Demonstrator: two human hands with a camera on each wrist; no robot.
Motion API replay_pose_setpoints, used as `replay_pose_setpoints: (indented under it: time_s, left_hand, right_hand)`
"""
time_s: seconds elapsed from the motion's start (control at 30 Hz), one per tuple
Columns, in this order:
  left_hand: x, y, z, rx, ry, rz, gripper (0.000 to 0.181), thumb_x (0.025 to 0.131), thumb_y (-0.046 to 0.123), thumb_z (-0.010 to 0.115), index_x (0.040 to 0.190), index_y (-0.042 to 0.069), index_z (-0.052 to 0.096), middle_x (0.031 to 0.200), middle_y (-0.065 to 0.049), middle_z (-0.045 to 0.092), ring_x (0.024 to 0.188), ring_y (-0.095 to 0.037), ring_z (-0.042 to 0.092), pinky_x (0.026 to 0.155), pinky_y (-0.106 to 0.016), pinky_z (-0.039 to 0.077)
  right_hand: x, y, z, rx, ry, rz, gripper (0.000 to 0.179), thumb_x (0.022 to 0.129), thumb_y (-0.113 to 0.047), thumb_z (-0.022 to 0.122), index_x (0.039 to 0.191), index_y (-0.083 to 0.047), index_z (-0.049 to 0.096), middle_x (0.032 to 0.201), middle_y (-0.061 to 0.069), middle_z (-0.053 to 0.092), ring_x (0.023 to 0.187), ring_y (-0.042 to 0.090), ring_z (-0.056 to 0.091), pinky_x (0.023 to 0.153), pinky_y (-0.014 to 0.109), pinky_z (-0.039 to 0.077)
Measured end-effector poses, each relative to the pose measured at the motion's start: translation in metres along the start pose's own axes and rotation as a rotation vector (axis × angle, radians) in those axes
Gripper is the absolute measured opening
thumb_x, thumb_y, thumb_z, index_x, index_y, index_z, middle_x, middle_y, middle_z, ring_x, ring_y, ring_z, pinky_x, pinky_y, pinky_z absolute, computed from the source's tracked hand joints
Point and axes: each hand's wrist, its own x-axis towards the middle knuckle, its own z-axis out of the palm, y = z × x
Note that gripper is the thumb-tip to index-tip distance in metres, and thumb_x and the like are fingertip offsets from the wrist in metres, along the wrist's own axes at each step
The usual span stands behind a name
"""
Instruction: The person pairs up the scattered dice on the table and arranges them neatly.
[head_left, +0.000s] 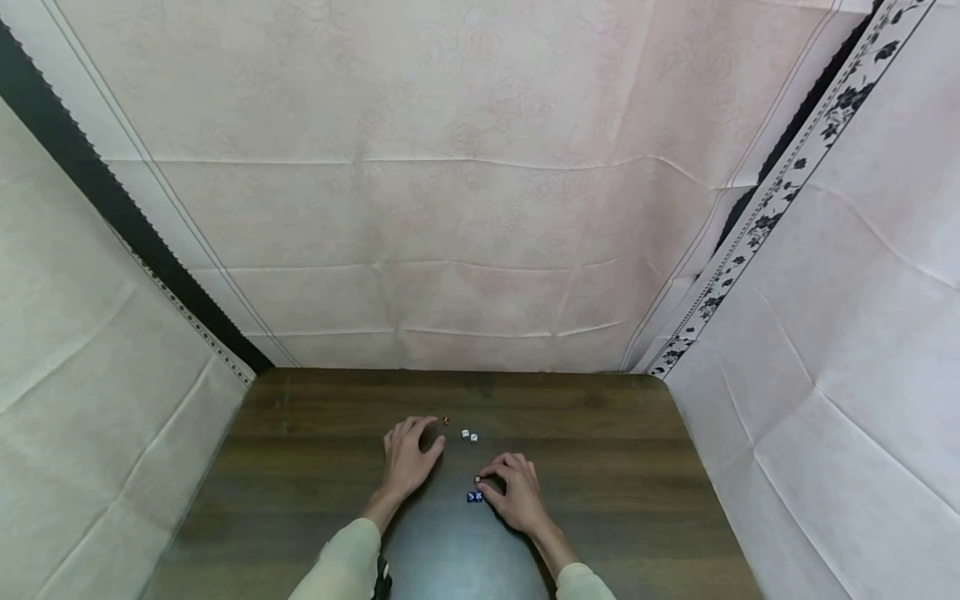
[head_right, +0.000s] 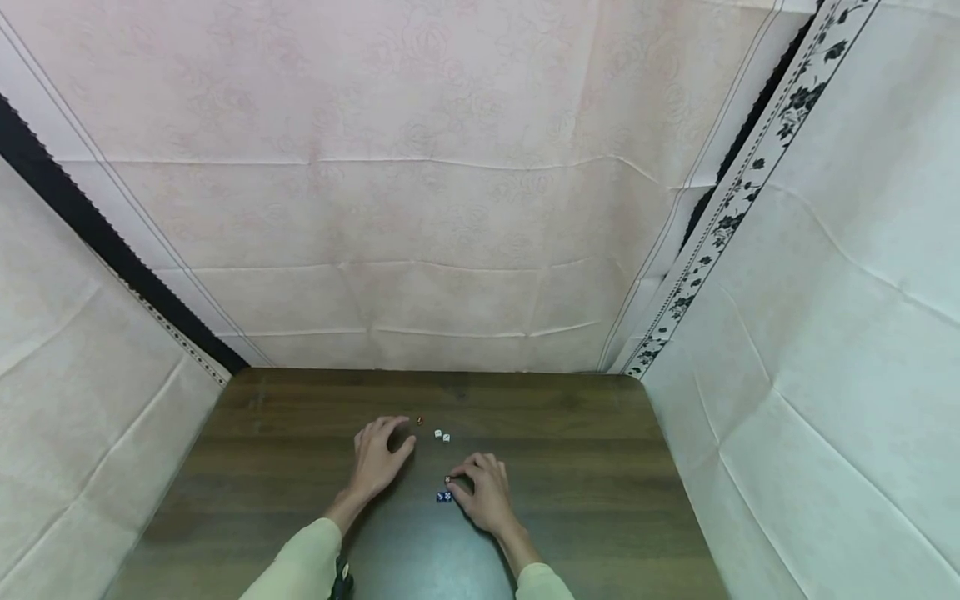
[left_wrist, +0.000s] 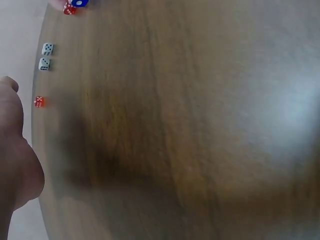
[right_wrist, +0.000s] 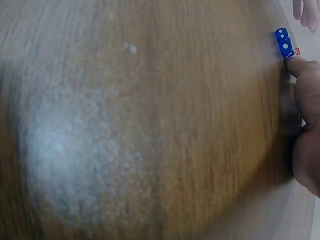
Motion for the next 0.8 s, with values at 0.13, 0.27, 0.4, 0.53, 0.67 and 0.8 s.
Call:
replay_pose_setpoints:
  time_s: [0.13, 0.27, 0.4, 0.53, 0.67, 0.8]
  left_hand:
    - [0.007, -0.004, 0.006, 0.016, -0.014, -0.026, 0.039, 0.099, 0.020, 0.088, 0.136, 0.010, 0.079, 0.130, -0.016, 0.077, 0.127, -0.044, 0.067, 0.119, -0.075, 0.035]
    - [0.013, -0.007, 0.014, 0.028, -0.028, -0.052, 0.037, 0.100, 0.022, 0.087, 0.135, 0.011, 0.080, 0.132, -0.016, 0.077, 0.128, -0.044, 0.067, 0.120, -0.074, 0.035]
    - [0.018, -0.006, 0.020, 0.046, -0.028, -0.053, 0.035, 0.100, 0.024, 0.086, 0.132, 0.013, 0.080, 0.132, -0.016, 0.077, 0.126, -0.044, 0.069, 0.118, -0.073, 0.037]
    - [0.022, -0.003, 0.023, 0.047, -0.026, -0.062, 0.032, 0.099, 0.023, 0.086, 0.128, 0.012, 0.081, 0.129, -0.016, 0.077, 0.123, -0.044, 0.068, 0.116, -0.074, 0.037]
    - [0.026, -0.003, 0.027, 0.052, -0.017, -0.082, 0.029, 0.099, 0.020, 0.087, 0.125, 0.010, 0.081, 0.127, -0.016, 0.078, 0.121, -0.044, 0.067, 0.115, -0.074, 0.035]
    - [0.030, -0.005, 0.030, 0.091, -0.013, -0.100, 0.026, 0.099, 0.022, 0.087, 0.121, 0.010, 0.082, 0.126, -0.016, 0.078, 0.121, -0.044, 0.067, 0.115, -0.074, 0.036]
  right_hand:
    - [0.001, 0.000, -0.001, 0.007, -0.029, 0.020, 0.014, 0.095, -0.026, 0.093, 0.107, -0.024, 0.086, 0.110, -0.007, 0.074, 0.112, 0.015, 0.061, 0.096, 0.039, 0.039]
    - [0.001, 0.001, -0.001, 0.002, -0.028, 0.013, 0.014, 0.095, -0.026, 0.093, 0.106, -0.025, 0.086, 0.110, -0.007, 0.074, 0.112, 0.014, 0.061, 0.096, 0.039, 0.039]
    - [0.000, 0.002, -0.001, -0.001, -0.013, -0.001, 0.014, 0.095, -0.026, 0.093, 0.106, -0.025, 0.086, 0.109, -0.006, 0.074, 0.111, 0.016, 0.062, 0.094, 0.039, 0.040]
    - [0.001, 0.002, -0.001, -0.003, -0.018, 0.004, 0.014, 0.095, -0.026, 0.093, 0.107, -0.026, 0.086, 0.109, -0.008, 0.074, 0.111, 0.015, 0.061, 0.095, 0.039, 0.040]
    - [0.001, 0.001, -0.001, -0.006, -0.025, 0.012, 0.013, 0.095, -0.026, 0.093, 0.106, -0.026, 0.086, 0.110, -0.008, 0.074, 0.112, 0.014, 0.061, 0.096, 0.039, 0.041]
    - [0.000, 0.001, -0.002, -0.010, -0.027, 0.007, 0.013, 0.096, -0.027, 0.093, 0.106, -0.026, 0.086, 0.109, -0.008, 0.073, 0.112, 0.015, 0.061, 0.096, 0.040, 0.041]
